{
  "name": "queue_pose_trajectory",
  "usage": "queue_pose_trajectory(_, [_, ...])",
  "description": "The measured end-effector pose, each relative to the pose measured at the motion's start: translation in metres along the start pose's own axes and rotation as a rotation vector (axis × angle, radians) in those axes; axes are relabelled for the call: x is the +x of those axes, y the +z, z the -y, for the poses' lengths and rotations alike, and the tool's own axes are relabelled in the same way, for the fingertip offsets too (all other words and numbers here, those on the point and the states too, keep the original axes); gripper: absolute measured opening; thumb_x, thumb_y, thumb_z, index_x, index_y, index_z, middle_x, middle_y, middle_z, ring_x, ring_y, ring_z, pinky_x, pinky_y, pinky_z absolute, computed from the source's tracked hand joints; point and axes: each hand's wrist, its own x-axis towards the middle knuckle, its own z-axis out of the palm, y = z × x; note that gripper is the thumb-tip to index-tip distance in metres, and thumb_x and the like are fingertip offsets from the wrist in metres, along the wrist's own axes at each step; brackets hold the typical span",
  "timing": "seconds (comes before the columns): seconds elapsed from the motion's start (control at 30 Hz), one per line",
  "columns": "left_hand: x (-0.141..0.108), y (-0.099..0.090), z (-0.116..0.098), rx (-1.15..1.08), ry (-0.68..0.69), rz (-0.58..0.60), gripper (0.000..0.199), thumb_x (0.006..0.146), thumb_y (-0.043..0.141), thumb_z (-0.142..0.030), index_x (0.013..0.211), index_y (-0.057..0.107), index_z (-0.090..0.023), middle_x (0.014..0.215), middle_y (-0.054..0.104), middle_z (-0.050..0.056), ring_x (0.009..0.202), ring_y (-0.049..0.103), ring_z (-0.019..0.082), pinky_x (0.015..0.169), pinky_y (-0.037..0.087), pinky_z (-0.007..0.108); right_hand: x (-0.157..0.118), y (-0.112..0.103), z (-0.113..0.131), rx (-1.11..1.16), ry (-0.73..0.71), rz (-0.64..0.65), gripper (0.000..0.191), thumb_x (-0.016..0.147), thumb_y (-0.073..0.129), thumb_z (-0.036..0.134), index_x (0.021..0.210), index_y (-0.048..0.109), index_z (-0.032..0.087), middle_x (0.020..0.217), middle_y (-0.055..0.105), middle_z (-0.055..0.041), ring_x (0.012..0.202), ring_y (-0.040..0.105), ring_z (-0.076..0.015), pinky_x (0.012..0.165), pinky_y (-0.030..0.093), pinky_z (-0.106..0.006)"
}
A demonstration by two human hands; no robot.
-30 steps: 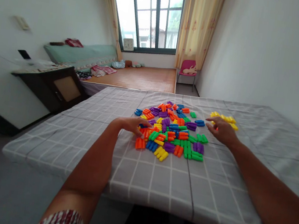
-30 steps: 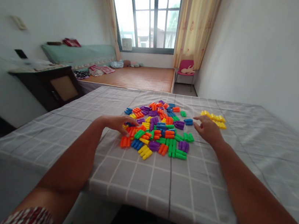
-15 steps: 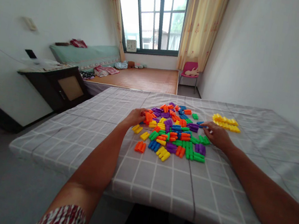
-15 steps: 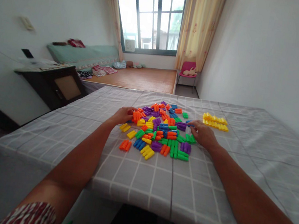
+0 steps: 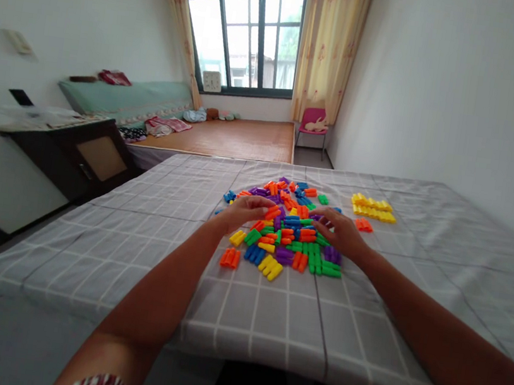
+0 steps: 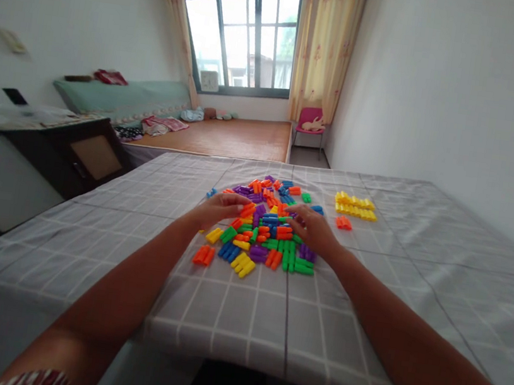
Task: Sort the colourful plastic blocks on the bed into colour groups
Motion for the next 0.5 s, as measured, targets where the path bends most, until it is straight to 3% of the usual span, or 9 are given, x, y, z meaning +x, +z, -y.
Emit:
queue_pose_trajectory(0.1, [0.004, 0.007, -0.002, 0.154, 0.1, -0.027, 0.038, 0.077, 0.067, -0.036, 0.108, 0.07, -0.015, 0.109, 0.071, 0.01, 0.099, 0.065, 0.022, 0.088, 0.052, 0.037, 0.001, 0.008, 0.014, 0.051, -0.109, 0.083, 0.031, 0.086, 0.057, 0.033, 0.115, 0.064, 0.026, 0.111, 0.066, -0.0066, 0.078, 0.064, -0.0179, 0.075, 0.054, -0.036])
queue_pose_trajectory(0.17, [0.005, 0.0, 0.0, 0.338, 0.145, -0.112, 0.03, 0.076, 0.064, -0.029, 0.103, 0.072, -0.016, 0.107, 0.072, 0.008, 0.1, 0.065, 0.022, 0.092, 0.051, 0.037, 0.0, 0.008, 0.01, 0.043, -0.109, 0.082, 0.031, 0.086, 0.057, 0.031, 0.115, 0.065, 0.026, 0.113, 0.066, -0.0062, 0.081, 0.064, -0.0182, 0.078, 0.053, -0.036])
queue_pose_trajectory(0.37, [0.005, -0.056, 0.017, 0.725, 0.075, -0.452, 0.03, 0.076, 0.051, -0.018, 0.095, 0.075, -0.02, 0.097, 0.075, 0.003, 0.095, 0.066, 0.021, 0.089, 0.05, 0.033, -0.001, -0.003, -0.024, 0.016, 0.149, -0.042, 0.027, 0.085, 0.055, 0.034, 0.107, 0.068, 0.024, 0.094, 0.071, -0.0054, 0.077, 0.065, -0.0194, 0.067, 0.054, -0.032])
queue_pose_trajectory(0.5, [0.0, -0.084, 0.039, 0.864, -0.022, -0.597, 0.032, 0.073, 0.051, -0.015, 0.091, 0.076, -0.022, 0.094, 0.075, 0.003, 0.09, 0.067, 0.022, 0.085, 0.05, 0.032, 0.02, 0.002, -0.035, -0.029, 0.18, -0.016, 0.027, 0.085, 0.054, 0.031, 0.107, 0.067, 0.023, 0.092, 0.072, -0.0049, 0.075, 0.066, -0.0193, 0.071, 0.053, -0.033])
